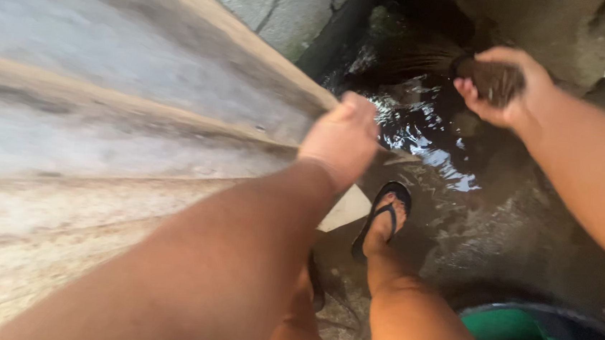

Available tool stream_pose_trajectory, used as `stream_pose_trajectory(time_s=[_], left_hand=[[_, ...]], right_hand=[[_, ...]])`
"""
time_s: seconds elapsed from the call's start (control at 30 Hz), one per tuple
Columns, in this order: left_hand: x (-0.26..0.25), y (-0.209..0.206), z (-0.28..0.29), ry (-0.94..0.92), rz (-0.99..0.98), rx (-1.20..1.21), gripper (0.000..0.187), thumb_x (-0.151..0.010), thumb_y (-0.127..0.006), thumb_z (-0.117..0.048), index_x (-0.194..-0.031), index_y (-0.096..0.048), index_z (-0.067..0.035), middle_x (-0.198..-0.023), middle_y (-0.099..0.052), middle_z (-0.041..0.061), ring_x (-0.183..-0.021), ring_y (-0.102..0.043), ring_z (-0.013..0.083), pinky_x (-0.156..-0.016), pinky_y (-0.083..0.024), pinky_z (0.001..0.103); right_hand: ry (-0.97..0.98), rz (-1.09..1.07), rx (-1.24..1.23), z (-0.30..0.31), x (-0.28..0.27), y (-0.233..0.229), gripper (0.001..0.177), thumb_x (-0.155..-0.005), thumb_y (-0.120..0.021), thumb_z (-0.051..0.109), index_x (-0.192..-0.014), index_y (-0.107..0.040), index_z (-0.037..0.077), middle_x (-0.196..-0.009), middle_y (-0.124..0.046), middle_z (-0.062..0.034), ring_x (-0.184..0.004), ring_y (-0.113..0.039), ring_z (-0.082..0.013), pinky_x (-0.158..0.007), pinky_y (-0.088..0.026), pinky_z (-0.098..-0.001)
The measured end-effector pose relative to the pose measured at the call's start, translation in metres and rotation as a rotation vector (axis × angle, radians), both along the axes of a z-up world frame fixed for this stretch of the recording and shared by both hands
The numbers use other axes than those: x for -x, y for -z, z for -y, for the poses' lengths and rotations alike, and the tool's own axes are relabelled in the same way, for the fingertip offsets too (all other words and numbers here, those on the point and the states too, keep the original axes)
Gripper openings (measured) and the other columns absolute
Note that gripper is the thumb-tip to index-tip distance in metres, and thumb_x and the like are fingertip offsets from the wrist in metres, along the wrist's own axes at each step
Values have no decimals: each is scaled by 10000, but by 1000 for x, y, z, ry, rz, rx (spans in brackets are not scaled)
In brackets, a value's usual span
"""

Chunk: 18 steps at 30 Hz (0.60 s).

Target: The person scoops water from a large black basin into a smaller green bucket and pours it onto the floor. They then use a broom to scrub the wet floor and sweep debris toward a drain, repeating the water transfer and scrubbing process.

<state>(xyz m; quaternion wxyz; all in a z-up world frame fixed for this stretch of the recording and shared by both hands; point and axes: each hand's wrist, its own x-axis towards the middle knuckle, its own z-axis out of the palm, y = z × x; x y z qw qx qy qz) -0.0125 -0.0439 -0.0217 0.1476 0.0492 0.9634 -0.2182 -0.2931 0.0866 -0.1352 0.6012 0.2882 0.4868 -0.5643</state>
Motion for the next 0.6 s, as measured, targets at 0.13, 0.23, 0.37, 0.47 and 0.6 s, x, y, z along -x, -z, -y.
stream_pose_trajectory(time_s=[0.13, 0.23, 0.37, 0.47, 0.6], left_hand=[[3, -10, 14, -80, 36, -15, 374, -930, -509, -292, -1152, -727, -83, -1166, -660, 99, -1236, -500, 281, -1086, -272, 436], [5, -13, 33, -84, -39, 30, 373, -911, -517, -297, -1142, -727, -92, -1163, -656, 98, -1215, -506, 282, -1075, -271, 436], [4, -13, 30, -64, -5, 11, 369, -934, -502, -292, -1138, -734, -90, -1130, -652, 94, -1209, -507, 275, -1076, -269, 435], [-6, -13, 22, -1, -22, 13, 363, -919, -495, -290, -1112, -733, -96, -1119, -648, 84, -1205, -507, 269, -1072, -274, 421], [-12, -20, 6, 78, -68, -10, 363, -900, -489, -298, -1060, -733, -83, -1086, -647, 84, -1172, -514, 268, -1045, -290, 398]], right_hand=[[-275, -385, -35, -73, -37, -26, 381, -907, -628, 186, -1257, -536, 65, -901, -649, -160, -691, -636, -201, -555, -557, -304], [-384, -334, 40, -86, -75, -45, 420, -878, -629, 161, -1295, -591, 128, -882, -648, -162, -666, -636, -204, -531, -553, -320], [-317, 9, 21, -34, -61, -54, 400, -871, -713, 171, -1218, -587, 18, -924, -681, -181, -691, -638, -166, -557, -561, -236], [-91, 118, 24, 1, -18, -56, 555, -848, -760, 191, -1229, -586, -173, -947, -712, -212, -683, -647, -127, -530, -548, -193], [-490, -313, -17, -49, -4, -58, 475, -862, -705, 231, -1244, -583, -24, -900, -690, -184, -672, -670, -190, -524, -547, -271]])
